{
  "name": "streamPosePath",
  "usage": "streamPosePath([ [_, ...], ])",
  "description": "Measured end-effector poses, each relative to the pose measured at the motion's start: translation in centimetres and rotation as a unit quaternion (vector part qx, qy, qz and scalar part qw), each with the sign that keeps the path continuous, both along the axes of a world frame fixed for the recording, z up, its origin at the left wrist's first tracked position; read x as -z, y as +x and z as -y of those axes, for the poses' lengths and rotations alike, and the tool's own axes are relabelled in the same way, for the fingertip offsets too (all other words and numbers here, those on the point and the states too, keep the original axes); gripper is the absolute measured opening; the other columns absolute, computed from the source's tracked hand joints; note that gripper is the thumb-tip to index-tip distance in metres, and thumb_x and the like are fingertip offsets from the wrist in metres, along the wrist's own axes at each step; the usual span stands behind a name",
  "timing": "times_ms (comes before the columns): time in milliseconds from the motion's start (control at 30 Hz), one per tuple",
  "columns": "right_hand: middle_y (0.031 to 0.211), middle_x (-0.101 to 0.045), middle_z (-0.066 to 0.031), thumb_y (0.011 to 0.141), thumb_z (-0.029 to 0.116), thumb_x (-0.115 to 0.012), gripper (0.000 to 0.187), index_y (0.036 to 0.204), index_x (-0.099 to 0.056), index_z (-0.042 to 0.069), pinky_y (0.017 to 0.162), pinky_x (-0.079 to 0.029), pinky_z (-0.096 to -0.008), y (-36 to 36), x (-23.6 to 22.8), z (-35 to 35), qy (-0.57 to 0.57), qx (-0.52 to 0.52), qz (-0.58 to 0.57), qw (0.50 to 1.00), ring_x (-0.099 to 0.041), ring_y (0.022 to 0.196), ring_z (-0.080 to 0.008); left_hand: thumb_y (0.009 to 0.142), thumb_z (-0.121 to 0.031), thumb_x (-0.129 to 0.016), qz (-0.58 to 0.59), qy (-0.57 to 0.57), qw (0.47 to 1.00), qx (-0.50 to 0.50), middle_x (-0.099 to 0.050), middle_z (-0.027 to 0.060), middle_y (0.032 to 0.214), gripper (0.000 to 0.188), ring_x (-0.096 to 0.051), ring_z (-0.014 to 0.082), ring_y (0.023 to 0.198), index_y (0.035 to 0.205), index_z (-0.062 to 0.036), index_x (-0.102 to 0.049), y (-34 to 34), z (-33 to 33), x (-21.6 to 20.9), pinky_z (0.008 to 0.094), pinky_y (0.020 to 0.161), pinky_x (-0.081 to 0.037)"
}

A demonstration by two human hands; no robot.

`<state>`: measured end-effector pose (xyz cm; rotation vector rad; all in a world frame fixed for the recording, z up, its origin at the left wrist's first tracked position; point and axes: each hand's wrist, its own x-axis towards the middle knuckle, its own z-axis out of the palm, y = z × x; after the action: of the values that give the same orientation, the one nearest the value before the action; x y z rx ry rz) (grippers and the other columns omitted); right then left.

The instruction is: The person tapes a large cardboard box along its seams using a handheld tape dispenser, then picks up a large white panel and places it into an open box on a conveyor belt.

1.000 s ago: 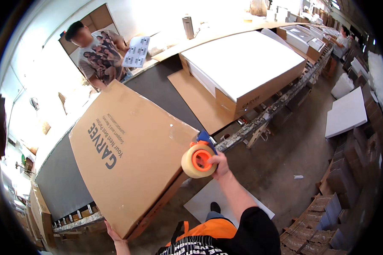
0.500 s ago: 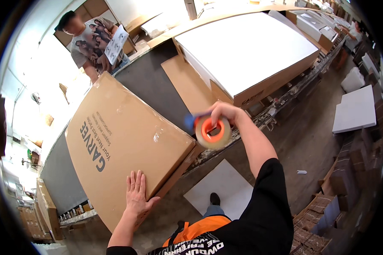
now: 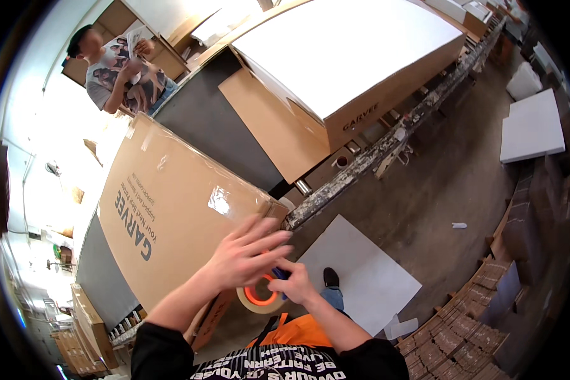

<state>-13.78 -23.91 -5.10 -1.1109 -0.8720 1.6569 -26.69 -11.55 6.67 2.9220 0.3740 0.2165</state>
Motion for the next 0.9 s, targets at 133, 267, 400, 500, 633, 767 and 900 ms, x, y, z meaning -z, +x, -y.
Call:
streamPosePath([
  [133,0.109,-0.064,-0.0049,0.062,0.004,-0.069,0.07,0.131,-0.055,-0.003,0.08,-0.046,-0.0217,-3.1,-1.2,-0.7,0.011,0.111,-0.021,0.994,-0.055,0.089,-0.0076,0.083,-0.031,-0.064,-0.291,0.167,0.939,0.074,-0.065,0.0045,0.113,0.022,-0.067,0.0242,0.094,0.101,-0.0201,-0.072,6.0,-6.4,3.1,0.042,0.085,-0.05],
  [267,0.114,-0.064,-0.0073,0.061,0.003,-0.069,0.072,0.131,-0.052,-0.008,0.085,-0.046,-0.0218,-4.2,-0.8,-0.2,0.013,0.15,-0.043,0.988,-0.056,0.095,-0.0087,0.088,-0.038,-0.058,-0.431,0.084,0.898,0.036,-0.065,0.0018,0.109,0.022,-0.069,0.0224,0.082,0.099,-0.0261,-0.072,6.1,-8.9,3.6,0.0423,0.064,-0.05],
  [400,0.112,-0.065,-0.0095,0.062,0.008,-0.07,0.071,0.13,-0.053,-0.006,0.085,-0.046,-0.0217,-6.5,-2.6,1.1,-0.038,0.146,0.017,0.988,-0.057,0.093,-0.0079,0.09,-0.039,-0.054,-0.312,0.16,0.934,0.063,-0.06,-0.0036,0.128,0.024,-0.054,0.025,0.12,0.1,-0.031,-0.074,3.1,-8.5,4.1,0.044,0.101,-0.038],
  [500,0.108,-0.065,-0.0103,0.063,0.013,-0.069,0.07,0.13,-0.055,-0.003,0.082,-0.046,-0.021,-11.7,-2.3,4.0,0.071,0.172,0.128,0.974,-0.061,0.088,-0.0117,0.092,-0.035,-0.05,-0.274,0.243,0.92,0.142,-0.05,-0.0124,0.142,0.026,-0.018,0.0233,0.147,0.101,-0.0337,-0.075,-0.1,-5.8,3.3,0.044,0.123,0.0],
  [633,0.126,-0.061,-0.0095,0.06,0.002,-0.07,0.071,0.13,-0.056,-0.005,0.096,-0.043,-0.0242,-18.4,-2.3,10.2,-0.017,0.086,0.074,0.993,-0.057,0.107,-0.0127,0.088,-0.03,-0.051,-0.325,0.303,0.862,0.245,-0.06,-0.0158,0.129,0.027,-0.026,0.0252,0.145,0.1,-0.0337,-0.075,-7.3,-1.0,3.2,0.0461,0.123,-0.001],
  [767,0.125,-0.063,-0.0109,0.059,0.005,-0.068,0.071,0.129,-0.059,-0.001,0.1,-0.041,-0.0258,-26.0,-2.2,16.7,-0.008,0.043,0.067,0.997,-0.057,0.113,-0.0149,0.089,-0.033,-0.049,-0.361,0.311,0.84,0.261,-0.065,-0.0153,0.121,0.028,-0.029,0.0259,0.144,0.096,-0.0296,-0.076,-14.9,4.8,2.5,0.0466,0.123,-0.002],
  [900,0.132,-0.06,-0.0174,0.058,0.011,-0.069,0.069,0.125,-0.062,0.001,0.105,-0.038,-0.0279,-33.3,-2.2,22.9,-0.008,0.055,0.069,0.996,-0.055,0.123,-0.0213,0.093,-0.035,-0.046,-0.34,0.227,0.859,0.309,-0.067,-0.0141,0.116,0.031,-0.032,0.0263,0.142,0.094,-0.0254,-0.075,-22.4,9.5,2.9,0.0477,0.123,-0.003],
])
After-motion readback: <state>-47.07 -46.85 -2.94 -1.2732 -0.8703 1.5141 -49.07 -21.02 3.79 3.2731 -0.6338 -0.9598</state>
